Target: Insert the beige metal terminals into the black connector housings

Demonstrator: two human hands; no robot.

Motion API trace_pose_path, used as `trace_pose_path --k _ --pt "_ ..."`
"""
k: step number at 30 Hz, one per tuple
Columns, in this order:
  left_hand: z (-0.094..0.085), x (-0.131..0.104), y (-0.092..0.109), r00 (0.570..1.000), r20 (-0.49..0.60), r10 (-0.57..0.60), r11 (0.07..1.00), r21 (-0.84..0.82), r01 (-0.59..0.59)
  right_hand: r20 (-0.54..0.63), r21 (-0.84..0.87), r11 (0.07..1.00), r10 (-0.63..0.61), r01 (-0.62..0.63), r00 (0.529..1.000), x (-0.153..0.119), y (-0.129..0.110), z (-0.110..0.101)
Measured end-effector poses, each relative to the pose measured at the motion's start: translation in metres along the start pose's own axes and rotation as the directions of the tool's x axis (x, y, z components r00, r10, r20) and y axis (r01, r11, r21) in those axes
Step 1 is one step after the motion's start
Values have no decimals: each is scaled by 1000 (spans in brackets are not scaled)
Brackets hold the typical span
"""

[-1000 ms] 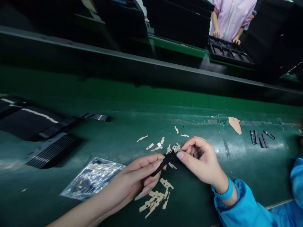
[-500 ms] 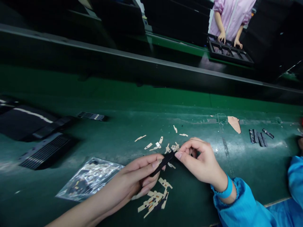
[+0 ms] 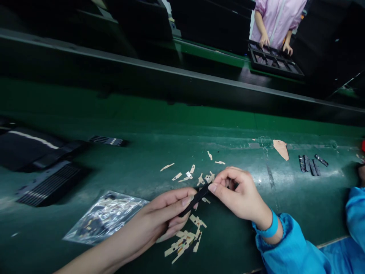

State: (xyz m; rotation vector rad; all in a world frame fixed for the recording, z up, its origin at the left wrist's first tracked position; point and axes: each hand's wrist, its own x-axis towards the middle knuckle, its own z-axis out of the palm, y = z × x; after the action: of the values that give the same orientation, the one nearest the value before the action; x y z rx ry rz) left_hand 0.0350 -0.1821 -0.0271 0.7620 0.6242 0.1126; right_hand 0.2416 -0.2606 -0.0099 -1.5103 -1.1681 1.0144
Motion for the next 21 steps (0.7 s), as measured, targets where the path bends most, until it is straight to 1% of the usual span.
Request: trace_pose_path --k 4,6,7,8,9,10,12,13,15,18,20,21 --pt "-2 -2 1 999 27 -37 999 13 37 76 114 988 96 -105 992 2 4 -2" --pt "-3 -4 2 999 28 -28 993 118 24 39 119 987 108 -111 993 3 4 -5" --pt "-3 -6 3 1000 19 8 978 210 -12 0 104 990 99 -98 995 4 3 -6" --pt "-2 -8 4 997 8 73 944 321 -71 -31 78 993 86 -83 996 4 1 -8" --pt "0 -10 4 988 -6 156 889 437 -137 -37 50 996 73 -72 997 3 -1 -9" --pt "1 -12 5 970 -16 242 818 541 -195 -9 28 998 64 -63 998 2 -3 -9" --pt "4 -15 4 928 -36 370 695 673 -251 110 -3 999 44 -44 993 0 -8 -8" --pt "6 -15 4 915 -48 400 662 706 -252 156 -20 999 30 -27 987 -1 -9 -6" --pt "7 -15 3 903 -69 424 633 736 -241 188 -68 998 3 10 982 -2 -9 -3" --pt "5 -14 2 898 -70 434 608 759 -235 132 -213 976 -19 47 991 -1 -7 0" --pt "4 -13 2 899 -83 430 605 765 -219 87 -325 939 -84 108 993 -2 -8 -1" --pt "3 -12 2 903 -95 420 613 763 -205 100 -371 914 -138 166 985 -3 -10 -1"
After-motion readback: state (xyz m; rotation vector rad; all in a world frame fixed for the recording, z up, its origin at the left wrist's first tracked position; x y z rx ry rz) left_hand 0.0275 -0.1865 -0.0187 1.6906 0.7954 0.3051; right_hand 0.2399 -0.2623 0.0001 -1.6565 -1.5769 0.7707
